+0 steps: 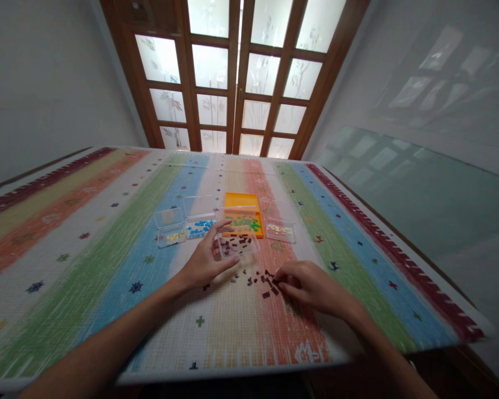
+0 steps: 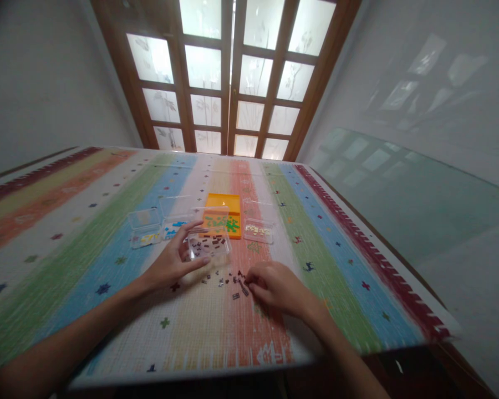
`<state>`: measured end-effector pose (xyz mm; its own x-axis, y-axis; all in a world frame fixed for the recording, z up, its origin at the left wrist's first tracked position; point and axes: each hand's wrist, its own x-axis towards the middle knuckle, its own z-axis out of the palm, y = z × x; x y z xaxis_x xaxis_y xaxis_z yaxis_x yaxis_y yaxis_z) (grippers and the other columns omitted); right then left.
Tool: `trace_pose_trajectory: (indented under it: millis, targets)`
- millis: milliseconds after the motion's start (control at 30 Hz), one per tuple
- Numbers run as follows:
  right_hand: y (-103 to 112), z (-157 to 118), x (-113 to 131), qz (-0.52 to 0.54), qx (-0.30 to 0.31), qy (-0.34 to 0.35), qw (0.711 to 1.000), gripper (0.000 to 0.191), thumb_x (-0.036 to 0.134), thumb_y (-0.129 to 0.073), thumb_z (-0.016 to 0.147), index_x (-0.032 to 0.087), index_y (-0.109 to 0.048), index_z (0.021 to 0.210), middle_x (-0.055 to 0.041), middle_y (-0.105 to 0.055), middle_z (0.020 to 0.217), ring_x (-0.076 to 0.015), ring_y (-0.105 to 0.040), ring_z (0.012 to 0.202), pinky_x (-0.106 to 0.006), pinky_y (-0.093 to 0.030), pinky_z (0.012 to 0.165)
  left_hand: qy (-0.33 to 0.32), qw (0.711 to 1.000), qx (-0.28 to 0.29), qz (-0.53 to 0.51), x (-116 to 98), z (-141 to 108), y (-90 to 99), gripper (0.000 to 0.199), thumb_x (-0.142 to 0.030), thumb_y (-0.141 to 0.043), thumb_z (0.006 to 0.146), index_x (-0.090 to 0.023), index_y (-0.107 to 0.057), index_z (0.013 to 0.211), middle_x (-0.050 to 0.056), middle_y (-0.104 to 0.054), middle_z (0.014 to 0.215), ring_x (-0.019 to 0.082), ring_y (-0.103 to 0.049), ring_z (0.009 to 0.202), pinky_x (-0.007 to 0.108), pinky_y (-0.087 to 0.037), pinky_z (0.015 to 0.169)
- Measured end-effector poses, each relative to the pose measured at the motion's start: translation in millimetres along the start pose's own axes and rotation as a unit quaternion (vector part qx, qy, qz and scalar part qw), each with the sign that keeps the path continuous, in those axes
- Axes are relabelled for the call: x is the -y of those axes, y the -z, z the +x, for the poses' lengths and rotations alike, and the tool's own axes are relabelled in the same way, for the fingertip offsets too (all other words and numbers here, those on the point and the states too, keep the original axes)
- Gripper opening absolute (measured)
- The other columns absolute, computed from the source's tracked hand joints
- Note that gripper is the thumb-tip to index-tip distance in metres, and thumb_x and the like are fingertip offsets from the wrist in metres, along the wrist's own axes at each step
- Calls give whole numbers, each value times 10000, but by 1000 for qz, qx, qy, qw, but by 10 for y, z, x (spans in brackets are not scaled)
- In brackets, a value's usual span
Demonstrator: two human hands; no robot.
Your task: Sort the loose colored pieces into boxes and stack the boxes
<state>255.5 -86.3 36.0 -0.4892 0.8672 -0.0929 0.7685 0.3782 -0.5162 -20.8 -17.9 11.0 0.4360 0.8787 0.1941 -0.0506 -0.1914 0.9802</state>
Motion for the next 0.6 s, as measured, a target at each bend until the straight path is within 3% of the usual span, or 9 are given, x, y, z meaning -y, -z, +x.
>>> trace_pose_trajectory:
  millis: [167,300,467,600]
  targets:
    - [-88,-95,-19,-26,-28,1,999,150,139,-611,927,169,-739,998,-62,-710,933,-173,-647,832,-256,-439,738,0,1000,-5,22,-4,-3,0,741,-213,-805,764,-285,-441,1405,128,-479,1514,254,-689,1111,457,-607,952]
    - [-161,-109,-36,-47,-50,5,998,162,128,-583,945,164,-727,1011,-75,-700,980,-193,-667,886,-278,-455,782,2,1000,3,12,9,-7,-5,762,-218,-798,769,-285,-425,1431,130,-513,1481,249,-688,1114,444,-602,953]
    - [-219,-92,-25,-45,-67,11,997,107,105,-570,923,139,-671,934,-82,-677,965,-181,-645,837,-277,-453,754,-9,1000,-2,25,20,-4,-2,756,-220,-799,770,-288,-437,1430,130,-514,1486,231,-697,1070,427,-614,922]
    - [-156,-60,-4,22,-80,16,996,103,131,-569,917,149,-665,888,-48,-679,841,-144,-610,720,-243,-434,673,-22,999,-4,40,17,4,4,756,-217,-807,767,-300,-443,1424,114,-528,1472,225,-705,1044,416,-626,896]
